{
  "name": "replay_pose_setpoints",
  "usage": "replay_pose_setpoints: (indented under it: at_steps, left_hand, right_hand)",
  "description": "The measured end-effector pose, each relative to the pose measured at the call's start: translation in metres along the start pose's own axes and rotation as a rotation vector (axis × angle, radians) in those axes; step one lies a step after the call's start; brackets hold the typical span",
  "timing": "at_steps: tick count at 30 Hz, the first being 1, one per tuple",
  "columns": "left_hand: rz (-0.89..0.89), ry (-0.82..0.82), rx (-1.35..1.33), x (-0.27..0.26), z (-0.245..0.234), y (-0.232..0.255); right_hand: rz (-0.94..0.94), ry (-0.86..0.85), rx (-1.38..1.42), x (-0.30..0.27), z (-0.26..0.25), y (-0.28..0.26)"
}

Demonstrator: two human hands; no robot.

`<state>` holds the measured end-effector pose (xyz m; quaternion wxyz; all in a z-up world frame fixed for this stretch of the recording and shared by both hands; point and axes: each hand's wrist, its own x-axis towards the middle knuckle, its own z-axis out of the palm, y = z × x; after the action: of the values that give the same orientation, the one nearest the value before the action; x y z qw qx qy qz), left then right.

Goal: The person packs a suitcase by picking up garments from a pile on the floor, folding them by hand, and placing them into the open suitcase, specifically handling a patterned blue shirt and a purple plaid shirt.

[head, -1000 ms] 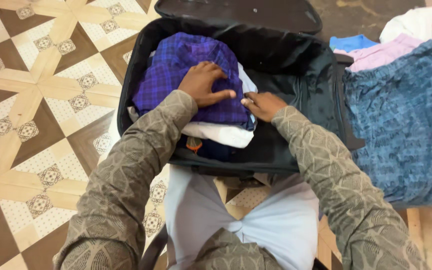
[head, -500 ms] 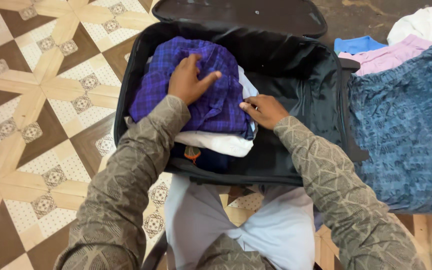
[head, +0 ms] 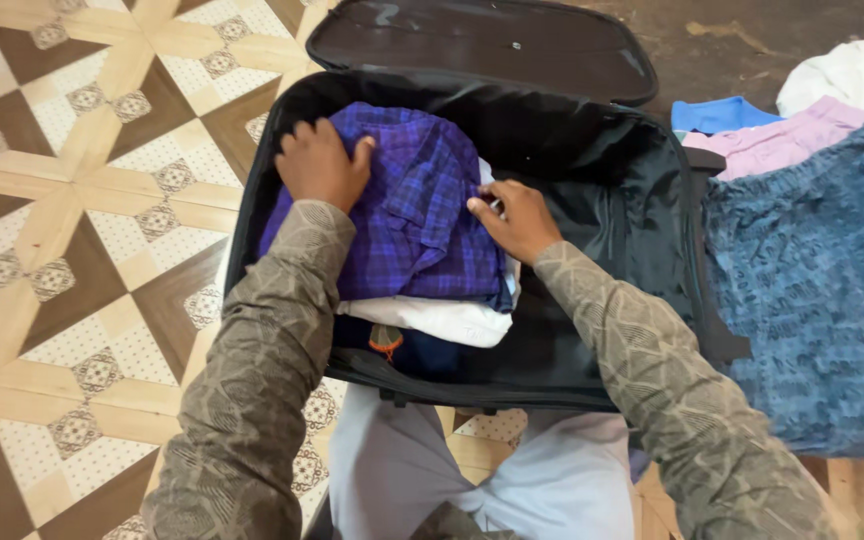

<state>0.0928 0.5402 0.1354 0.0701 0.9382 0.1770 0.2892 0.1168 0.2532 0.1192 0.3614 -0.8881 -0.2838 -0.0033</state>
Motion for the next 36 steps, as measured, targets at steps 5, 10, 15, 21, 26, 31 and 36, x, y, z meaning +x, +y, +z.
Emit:
replay_pose_setpoints:
  at_steps: [5, 10, 15, 21, 26, 31, 36]
  left_hand:
    - [-0.007, -0.123, -0.111, -0.003, 0.002, 0.000]
    - [0.198, -0.012, -0.312, -0.007, -0.008, 0.005]
    - [0.348, 0.060, -0.700, -0.015, -0.035, 0.020]
    - [0.154, -0.103, -0.920, -0.015, -0.034, 0.020]
    - [0.114, -0.296, -0.742, -0.022, -0.025, 0.014]
    - [0.271, -0.344, -0.749, -0.022, -0.043, 0.002]
    - [0.433, -0.606, -0.560, -0.032, -0.110, -0.015]
  right_hand:
    - [0.103, -0.061, 0.041, 0.012, 0.005, -0.011]
    - [-0.037, -0.046, 0.085, 0.008, 0.001, 0.010]
    - [-0.086, -0.063, 0.667, 0.011, 0.001, 0.044]
    - [0.142, -0.230, 0.750, -0.003, -0.014, -0.008]
    - [0.169, -0.395, 0.613, -0.010, -0.002, -0.017]
    - [0.021, -0.258, 0.673, -0.013, -0.008, -0.009]
    - [-0.068, -0.165, 0.657, -0.033, -0.048, -0.023]
